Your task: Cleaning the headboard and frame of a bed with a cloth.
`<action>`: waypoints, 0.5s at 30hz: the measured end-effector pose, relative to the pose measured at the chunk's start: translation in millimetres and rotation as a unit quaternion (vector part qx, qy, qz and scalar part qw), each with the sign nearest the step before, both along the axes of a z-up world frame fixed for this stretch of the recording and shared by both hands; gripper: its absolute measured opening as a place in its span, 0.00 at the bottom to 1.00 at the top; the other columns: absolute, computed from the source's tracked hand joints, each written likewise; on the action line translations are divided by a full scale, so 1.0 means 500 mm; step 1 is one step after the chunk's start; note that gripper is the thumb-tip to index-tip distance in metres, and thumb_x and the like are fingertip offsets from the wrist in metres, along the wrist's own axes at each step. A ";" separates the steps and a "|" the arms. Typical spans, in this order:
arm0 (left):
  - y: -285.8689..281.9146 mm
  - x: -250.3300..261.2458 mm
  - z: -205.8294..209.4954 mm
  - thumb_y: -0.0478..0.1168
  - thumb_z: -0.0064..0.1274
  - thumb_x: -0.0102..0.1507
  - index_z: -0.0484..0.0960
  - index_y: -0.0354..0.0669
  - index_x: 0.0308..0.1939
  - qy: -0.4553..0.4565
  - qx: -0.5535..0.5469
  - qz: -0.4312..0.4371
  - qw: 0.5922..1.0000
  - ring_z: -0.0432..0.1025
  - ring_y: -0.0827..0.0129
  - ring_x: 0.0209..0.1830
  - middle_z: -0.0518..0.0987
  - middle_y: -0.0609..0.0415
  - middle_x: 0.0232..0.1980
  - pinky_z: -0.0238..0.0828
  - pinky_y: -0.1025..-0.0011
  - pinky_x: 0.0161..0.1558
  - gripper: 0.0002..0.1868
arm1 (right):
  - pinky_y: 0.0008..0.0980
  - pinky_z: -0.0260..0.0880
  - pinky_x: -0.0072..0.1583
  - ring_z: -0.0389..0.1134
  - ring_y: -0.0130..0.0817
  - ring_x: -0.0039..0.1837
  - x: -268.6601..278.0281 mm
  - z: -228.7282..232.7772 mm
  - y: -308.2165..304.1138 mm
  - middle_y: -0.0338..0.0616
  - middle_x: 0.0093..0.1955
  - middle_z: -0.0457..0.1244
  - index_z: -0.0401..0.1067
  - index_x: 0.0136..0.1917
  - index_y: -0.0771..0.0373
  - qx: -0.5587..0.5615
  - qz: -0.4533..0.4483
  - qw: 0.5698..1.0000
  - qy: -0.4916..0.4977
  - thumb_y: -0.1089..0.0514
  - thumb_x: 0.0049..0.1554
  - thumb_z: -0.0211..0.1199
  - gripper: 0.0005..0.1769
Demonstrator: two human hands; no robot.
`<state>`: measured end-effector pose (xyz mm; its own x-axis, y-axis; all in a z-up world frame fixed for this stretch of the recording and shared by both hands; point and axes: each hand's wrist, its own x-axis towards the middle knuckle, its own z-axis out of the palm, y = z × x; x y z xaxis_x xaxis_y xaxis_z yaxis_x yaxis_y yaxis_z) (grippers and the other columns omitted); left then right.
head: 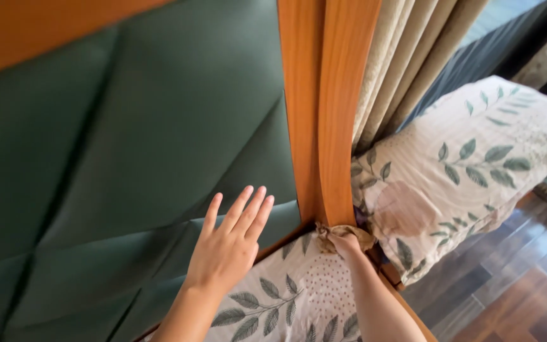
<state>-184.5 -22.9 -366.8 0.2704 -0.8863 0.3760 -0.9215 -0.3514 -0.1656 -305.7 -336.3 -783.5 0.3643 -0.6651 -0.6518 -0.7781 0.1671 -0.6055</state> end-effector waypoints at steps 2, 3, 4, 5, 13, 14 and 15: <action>0.017 -0.001 0.015 0.40 0.53 0.57 0.62 0.48 0.74 0.003 0.015 0.013 1.000 0.53 0.67 0.78 0.62 0.60 0.77 0.45 0.48 0.74 0.40 | 0.52 0.77 0.63 0.76 0.56 0.62 0.045 0.082 0.032 0.61 0.60 0.71 0.72 0.64 0.70 0.029 -0.090 0.993 -0.071 0.47 0.48 0.66 0.35; 0.019 -0.002 0.030 0.40 0.53 0.57 0.62 0.48 0.74 -0.001 0.009 0.014 1.000 0.53 0.67 0.78 0.62 0.60 0.77 0.45 0.48 0.74 0.40 | 0.52 0.77 0.63 0.76 0.56 0.62 0.088 0.158 0.048 0.61 0.60 0.71 0.72 0.64 0.70 0.024 -0.088 0.993 -0.076 0.47 0.48 0.66 0.35; 0.022 -0.005 0.045 0.40 0.54 0.56 0.62 0.48 0.74 0.012 0.009 0.015 1.000 0.53 0.66 0.77 0.62 0.59 0.77 0.45 0.47 0.73 0.41 | 0.52 0.69 0.67 0.68 0.59 0.66 0.129 0.234 0.065 0.62 0.64 0.66 0.70 0.65 0.71 -0.067 -0.100 0.992 -0.048 0.48 0.51 0.67 0.34; 0.025 -0.008 0.059 0.41 0.54 0.55 0.61 0.47 0.74 0.025 0.010 0.014 1.000 0.53 0.65 0.77 0.61 0.57 0.77 0.44 0.46 0.73 0.41 | 0.53 0.60 0.71 0.60 0.61 0.71 0.167 0.309 0.086 0.64 0.67 0.61 0.67 0.66 0.72 -0.157 -0.111 0.981 -0.021 0.49 0.55 0.69 0.33; -0.004 -0.044 0.101 0.39 0.54 0.56 0.62 0.46 0.74 0.008 -0.035 0.016 0.999 0.54 0.64 0.78 0.62 0.56 0.78 0.48 0.49 0.73 0.41 | 0.48 0.36 0.82 0.38 0.65 0.84 0.273 0.688 0.107 0.70 0.82 0.40 0.53 0.75 0.76 -0.456 -0.068 0.832 -0.308 0.62 0.50 0.66 0.43; -0.014 -0.049 0.091 0.39 0.54 0.56 0.63 0.46 0.74 0.005 -0.045 0.011 0.999 0.54 0.64 0.78 0.62 0.56 0.78 0.49 0.49 0.73 0.40 | 0.49 0.35 0.83 0.38 0.64 0.85 0.272 0.701 0.103 0.69 0.84 0.40 0.48 0.79 0.77 -0.504 -0.053 0.755 -0.416 0.62 0.54 0.63 0.46; -0.018 -0.059 0.074 0.39 0.54 0.56 0.63 0.46 0.74 0.015 -0.036 0.006 0.999 0.54 0.64 0.78 0.62 0.56 0.78 0.49 0.49 0.73 0.40 | 0.49 0.35 0.83 0.38 0.64 0.85 0.248 0.714 0.118 0.69 0.84 0.40 0.48 0.79 0.77 -0.501 -0.056 0.763 -0.405 0.62 0.54 0.63 0.46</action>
